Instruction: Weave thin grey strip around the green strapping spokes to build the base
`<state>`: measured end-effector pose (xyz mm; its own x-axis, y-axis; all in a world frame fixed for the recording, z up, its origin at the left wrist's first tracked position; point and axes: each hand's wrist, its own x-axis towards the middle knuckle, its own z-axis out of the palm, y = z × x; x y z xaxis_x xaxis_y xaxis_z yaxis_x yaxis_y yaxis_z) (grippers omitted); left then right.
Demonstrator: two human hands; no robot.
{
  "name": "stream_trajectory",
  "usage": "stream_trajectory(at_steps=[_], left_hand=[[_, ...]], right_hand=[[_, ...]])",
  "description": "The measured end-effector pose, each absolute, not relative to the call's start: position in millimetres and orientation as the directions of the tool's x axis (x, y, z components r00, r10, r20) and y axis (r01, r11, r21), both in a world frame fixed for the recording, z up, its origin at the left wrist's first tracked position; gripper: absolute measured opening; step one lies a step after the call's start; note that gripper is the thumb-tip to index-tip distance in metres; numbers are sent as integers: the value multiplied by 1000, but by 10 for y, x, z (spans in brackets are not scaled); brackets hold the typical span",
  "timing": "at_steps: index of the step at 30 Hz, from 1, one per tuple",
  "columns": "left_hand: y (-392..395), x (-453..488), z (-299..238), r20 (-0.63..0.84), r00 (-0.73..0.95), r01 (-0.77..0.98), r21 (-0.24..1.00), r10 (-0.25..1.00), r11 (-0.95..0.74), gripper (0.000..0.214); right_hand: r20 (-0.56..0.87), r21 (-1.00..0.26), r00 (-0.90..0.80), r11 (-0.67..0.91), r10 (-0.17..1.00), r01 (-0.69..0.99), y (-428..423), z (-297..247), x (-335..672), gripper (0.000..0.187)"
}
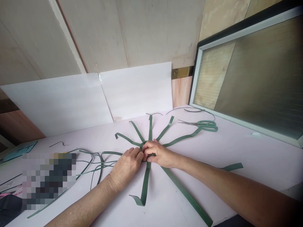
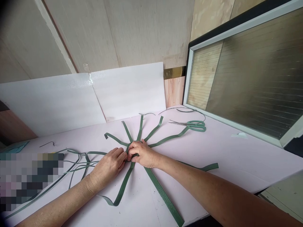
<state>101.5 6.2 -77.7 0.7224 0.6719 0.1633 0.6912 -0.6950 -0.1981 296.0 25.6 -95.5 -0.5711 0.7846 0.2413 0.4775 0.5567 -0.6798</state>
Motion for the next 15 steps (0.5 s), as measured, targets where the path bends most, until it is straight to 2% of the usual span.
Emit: stream_trajectory(at_steps=[5,10,15], left_hand=[[47,1028,-759,130,699,710,-249,704,-659,21],[25,1021,-750,137,689,721,-232,712,-653,24],[27,1024,-733,76,628,766,-235,774,-599,24]], right_hand=[[252,-687,-556,551,792,474,232,-944,2949,18],[254,-696,-563,553,786,458,235,-935,2982,21],[217,-682,-600,560,770,471,248,-926,2992,22]])
